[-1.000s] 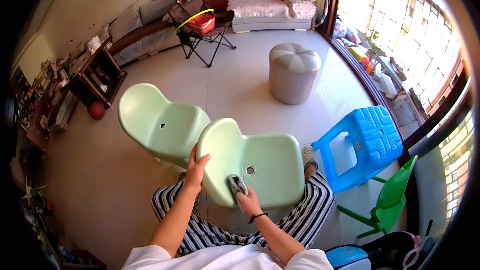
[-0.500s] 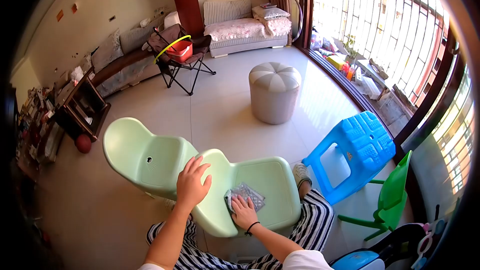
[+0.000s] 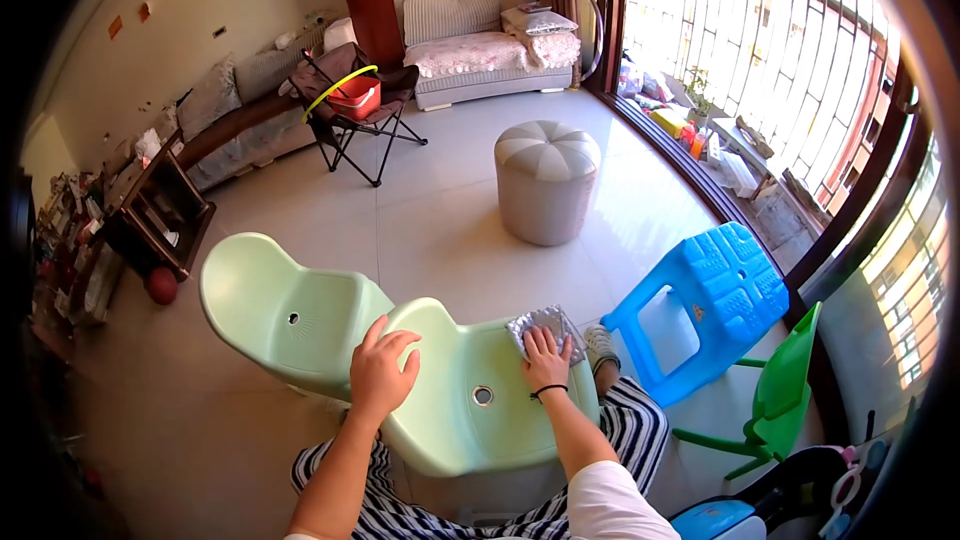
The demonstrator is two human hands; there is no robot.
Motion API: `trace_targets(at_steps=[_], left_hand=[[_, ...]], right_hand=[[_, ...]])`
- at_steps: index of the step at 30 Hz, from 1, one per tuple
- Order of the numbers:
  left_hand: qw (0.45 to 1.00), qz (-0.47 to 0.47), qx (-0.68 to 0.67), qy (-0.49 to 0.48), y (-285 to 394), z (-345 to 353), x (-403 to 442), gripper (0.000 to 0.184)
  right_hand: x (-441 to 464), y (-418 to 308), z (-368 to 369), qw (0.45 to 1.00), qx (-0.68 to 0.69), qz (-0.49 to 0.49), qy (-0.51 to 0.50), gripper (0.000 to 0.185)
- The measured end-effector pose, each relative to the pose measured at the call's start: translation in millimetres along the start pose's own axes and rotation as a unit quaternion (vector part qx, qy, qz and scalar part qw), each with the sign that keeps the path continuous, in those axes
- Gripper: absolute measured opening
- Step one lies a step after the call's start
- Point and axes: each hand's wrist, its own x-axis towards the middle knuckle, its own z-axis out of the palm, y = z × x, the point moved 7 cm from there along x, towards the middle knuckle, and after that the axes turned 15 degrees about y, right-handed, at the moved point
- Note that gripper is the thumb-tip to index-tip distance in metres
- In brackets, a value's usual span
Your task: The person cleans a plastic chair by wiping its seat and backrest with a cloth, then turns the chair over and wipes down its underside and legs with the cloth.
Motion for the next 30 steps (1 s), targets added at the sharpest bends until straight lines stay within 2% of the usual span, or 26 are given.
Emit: trace_targets(at_steps=[4, 9, 12, 15, 16, 18, 23, 27, 28, 29, 30], left_hand=[[1.0, -0.011, -0.019, 0.011, -3, 0, -2, 0.019], [0.998, -0.028, -0.044, 0.022, -3, -3, -1, 0.019], [0.998, -0.037, -0.054, 0.026, -3, -4, -1, 0.019], [0.997, -0.041, -0.057, 0.025, -3, -6, 0, 0.019], [0.997, -0.041, -0.06, 0.023, -4, -6, 1, 0.019], [0.997, -0.043, -0.052, 0.025, -6, -5, 0, 0.02], [0.997, -0.051, -0.047, 0.018, -9, -2, 1, 0.021], [0.985, -0.109, -0.133, 0.022, -16, -3, 2, 0.022], [0.976, -0.136, -0.168, 0.027, -20, -3, 2, 0.023], [0.964, -0.174, -0.2, -0.009, -24, -1, 0, 0.027], [0.963, -0.175, -0.205, -0.011, -26, -1, 0, 0.027]], right_hand=[[-46, 8, -42, 1.0, -0.017, 0.01, -0.017, 0.053], [-124, -42, -74, 0.985, 0.049, 0.014, -0.167, 0.057], [-141, -93, -76, 0.972, 0.111, -0.054, -0.2, 0.06], [-122, -123, -36, 0.965, 0.131, -0.074, -0.213, 0.06], [-110, -128, -19, 0.965, 0.135, -0.079, -0.212, 0.06], [-71, -123, 11, 0.973, 0.164, -0.025, -0.158, 0.06], [11, -74, 51, 0.99, 0.096, -0.014, -0.098, 0.059], [16, -13, 26, 0.999, 0.039, 0.015, -0.019, 0.055], [10, -2, 12, 0.999, 0.034, 0.016, -0.02, 0.055], [-2, 6, 0, 0.999, 0.016, -0.002, -0.032, 0.055], [-15, 10, -11, 0.999, -0.001, -0.021, -0.046, 0.055]])
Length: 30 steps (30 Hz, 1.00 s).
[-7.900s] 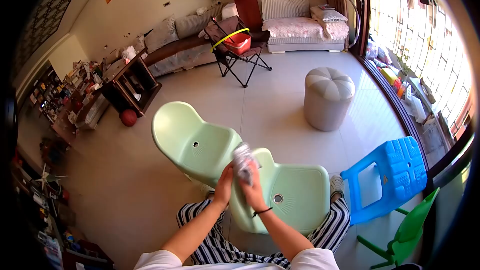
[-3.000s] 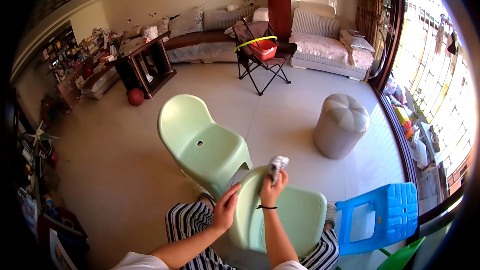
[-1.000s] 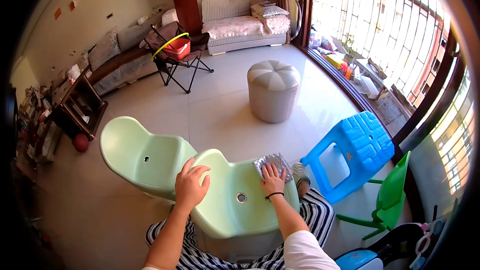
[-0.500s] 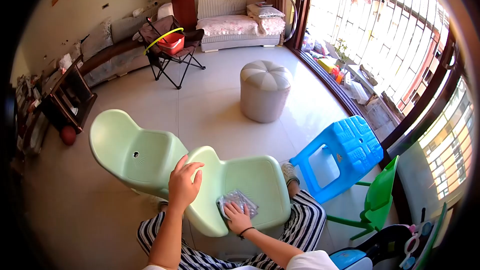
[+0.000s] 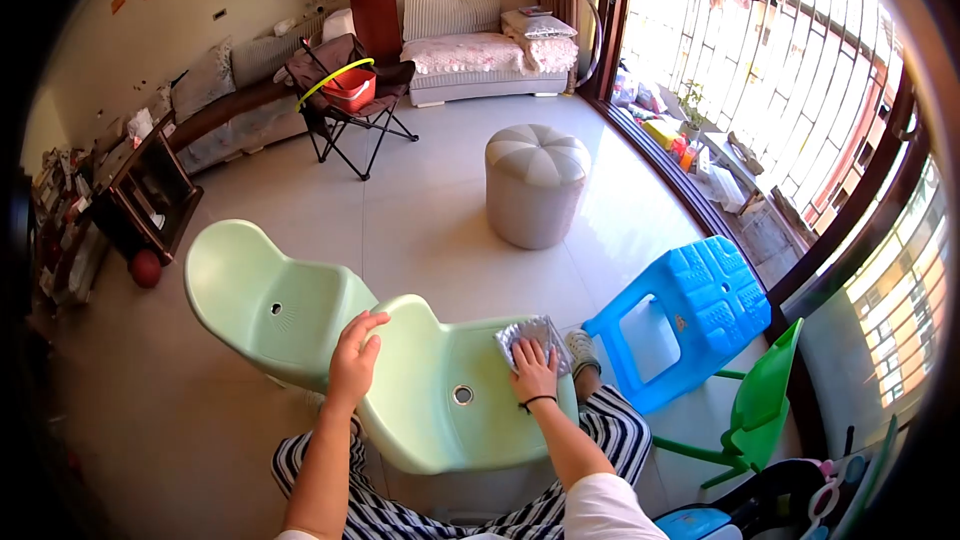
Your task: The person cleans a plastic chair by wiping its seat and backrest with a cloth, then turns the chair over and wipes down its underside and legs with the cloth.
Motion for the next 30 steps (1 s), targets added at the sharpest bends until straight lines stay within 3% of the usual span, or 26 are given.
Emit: trace_targets(at_steps=[3, 6, 10, 12, 14, 21, 25, 26, 28, 30], left_hand=[[0.959, -0.159, -0.233, -0.031, -27, 6, -2, 0.036], [0.909, -0.23, -0.346, -0.03, -43, 10, -7, 0.038], [0.889, -0.268, -0.37, -0.022, -44, 6, -9, 0.039], [0.844, -0.294, -0.448, -0.015, -49, 6, -9, 0.039], [0.845, -0.292, -0.448, -0.004, -49, 4, -9, 0.039], [0.838, -0.304, -0.453, 0.016, -53, 1, -10, 0.038], [0.814, -0.325, -0.481, 0.034, -53, -4, -8, 0.034], [0.812, -0.327, -0.482, 0.031, -52, -5, -7, 0.034], [0.764, -0.355, -0.525, 0.12, -53, -16, -4, 0.033], [0.767, -0.336, -0.53, 0.135, -35, -24, -1, 0.033]], right_hand=[[-51, -8, -31, 1.0, -0.005, 0.007, -0.016, 0.055], [-99, -39, -49, 0.996, 0.018, 0.029, -0.081, 0.056], [-118, -108, -41, 0.98, 0.119, -0.015, -0.158, 0.058], [-104, -129, -14, 0.979, 0.134, -0.039, -0.149, 0.058], [-79, -137, 11, 0.977, 0.152, -0.063, -0.137, 0.059], [33, -63, 46, 0.995, 0.085, 0.007, -0.057, 0.059], [15, -5, 15, 1.0, 0.022, 0.017, 0.005, 0.058], [3, 3, 4, 1.0, 0.019, 0.019, 0.004, 0.058], [-28, 8, -17, 0.999, -0.013, 0.027, -0.017, 0.057], [-66, -1, -37, 0.999, -0.02, 0.031, -0.04, 0.057]])
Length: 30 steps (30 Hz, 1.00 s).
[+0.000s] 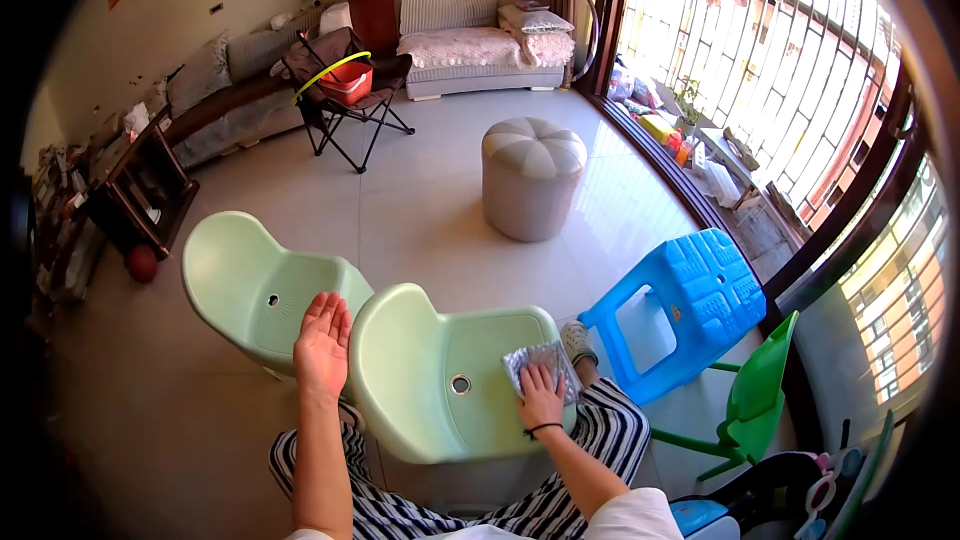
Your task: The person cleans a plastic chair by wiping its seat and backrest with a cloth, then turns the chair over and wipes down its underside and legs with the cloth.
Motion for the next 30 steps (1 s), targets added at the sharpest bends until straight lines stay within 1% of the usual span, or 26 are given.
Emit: trace_targets(at_steps=[2, 3, 4, 6, 7, 8, 9, 11, 12, 14, 16, 18, 21, 23, 25, 26, 28, 30], left_hand=[[0.994, -0.029, -0.098, -0.023, 6, 11, -10, 0.033], [0.994, -0.041, -0.098, -0.033, 6, 17, -16, 0.038], [0.994, -0.042, -0.1, -0.034, 6, 22, -23, 0.038], [0.989, -0.077, -0.102, -0.071, 0, 33, -35, 0.04], [0.991, -0.057, -0.063, -0.101, -7, 33, -35, 0.052], [0.991, -0.055, -0.063, -0.101, -10, 31, -37, 0.052], [0.989, -0.058, -0.042, -0.132, -13, 35, -41, 0.057], [0.982, -0.047, 0.013, -0.184, -18, 37, -43, 0.069], [0.982, -0.045, 0.015, -0.183, -17, 36, -43, 0.069], [0.98, -0.073, 0.004, -0.183, -17, 37, -43, 0.068], [0.98, -0.07, 0.016, -0.186, -18, 38, -43, 0.068], [0.979, -0.075, 0.026, -0.188, -19, 38, -46, 0.069], [0.979, -0.065, 0.052, -0.188, -19, 38, -45, 0.068], [0.974, -0.047, 0.076, -0.206, -20, 37, -45, 0.065], [0.977, -0.046, 0.052, -0.2, -20, 35, -44, 0.062], [0.98, -0.042, 0.031, -0.192, -18, 33, -44, 0.06], [0.982, -0.051, 0.002, -0.181, -19, 31, -43, 0.058], [0.983, -0.057, -0.028, -0.17, -19, 29, -41, 0.055]], right_hand=[[-37, -24, -15, 0.999, 0.024, 0.001, -0.037, 0.058], [-51, -41, -18, 0.996, 0.051, -0.009, -0.076, 0.059], [-61, -60, -17, 0.99, 0.079, -0.02, -0.114, 0.061], [-71, -99, -11, 0.98, 0.124, -0.078, -0.136, 0.063], [-66, -111, -3, 0.98, 0.125, -0.078, -0.135, 0.063], [-55, -125, 9, 0.975, 0.142, -0.099, -0.141, 0.062], [-43, -133, 21, 0.969, 0.159, -0.12, -0.146, 0.062], [-5, -131, 44, 0.97, 0.173, -0.111, -0.127, 0.061], [14, -127, 53, 0.971, 0.186, -0.099, -0.111, 0.06], [53, -107, 62, 0.979, 0.163, -0.091, -0.078, 0.059], [82, -76, 61, 0.99, 0.119, -0.051, -0.049, 0.054], [92, -38, 52, 0.996, 0.084, -0.017, 0.008, 0.053], [74, -2, 23, 0.998, 0.051, -0.015, 0.031, 0.052], [40, 11, 6, 0.999, 0.043, -0.009, 0.016, 0.053], [1, 10, -10, 0.999, 0.032, -0.001, -0.01, 0.054], [-20, 3, -19, 0.999, 0.028, 0.001, -0.022, 0.055], [-54, -26, -29, 0.994, 0.056, -0.002, -0.099, 0.057], [-75, -64, -27, 0.985, 0.099, -0.042, -0.134, 0.057]])
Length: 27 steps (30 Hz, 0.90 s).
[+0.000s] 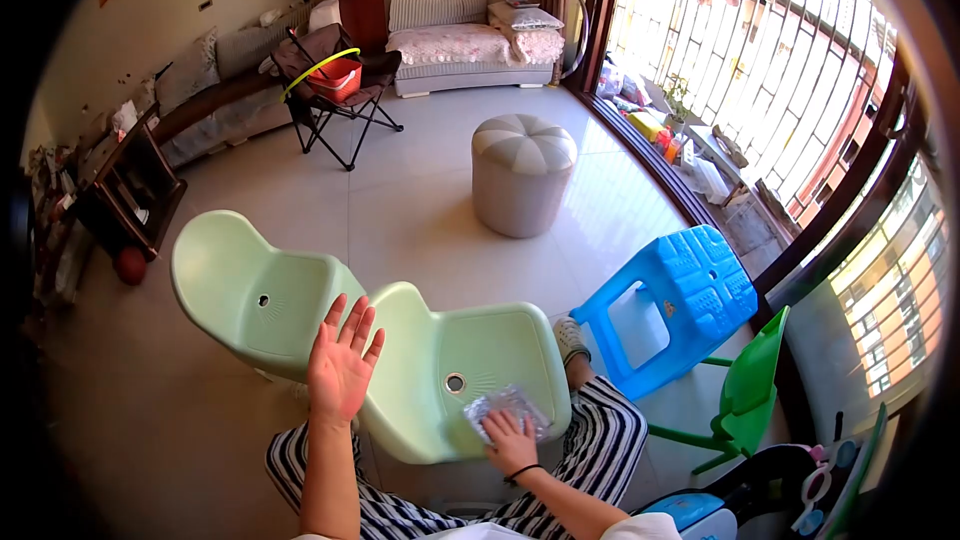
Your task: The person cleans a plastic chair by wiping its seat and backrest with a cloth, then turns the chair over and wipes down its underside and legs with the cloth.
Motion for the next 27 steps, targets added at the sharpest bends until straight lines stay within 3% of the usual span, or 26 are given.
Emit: trace_targets(at_steps=[4, 8, 12, 15, 20, 25, 27], left_hand=[[0.995, -0.026, -0.095, 0.005, 1, -6, 2, 0.053], [0.983, -0.058, -0.173, -0.003, 2, -7, 2, 0.058], [0.975, -0.073, -0.211, -0.004, 3, -4, 0, 0.061], [0.97, -0.078, -0.229, 0.002, 2, -6, 1, 0.063], [0.963, -0.075, -0.258, -0.014, 2, -7, 2, 0.062], [0.973, -0.052, -0.225, -0.017, 5, -5, 0, 0.059], [0.996, 0.003, -0.093, -0.01, 5, -3, -1, 0.055]], right_hand=[[37, -47, 39, 0.996, 0.05, -0.065, -0.027, 0.059], [119, -33, 59, 0.993, 0.068, -0.098, 0.006, 0.061], [172, 34, 37, 0.996, -0.004, -0.007, 0.093, 0.054], [158, 77, 3, 0.986, -0.042, 0.026, 0.162, 0.052], [69, 81, -18, 0.981, -0.075, 0.063, 0.168, 0.053], [2, -2, 3, 0.998, -0.023, 0.045, 0.042, 0.058], [5, -38, 17, 1.0, 0.01, -0.008, 0.009, 0.059]])
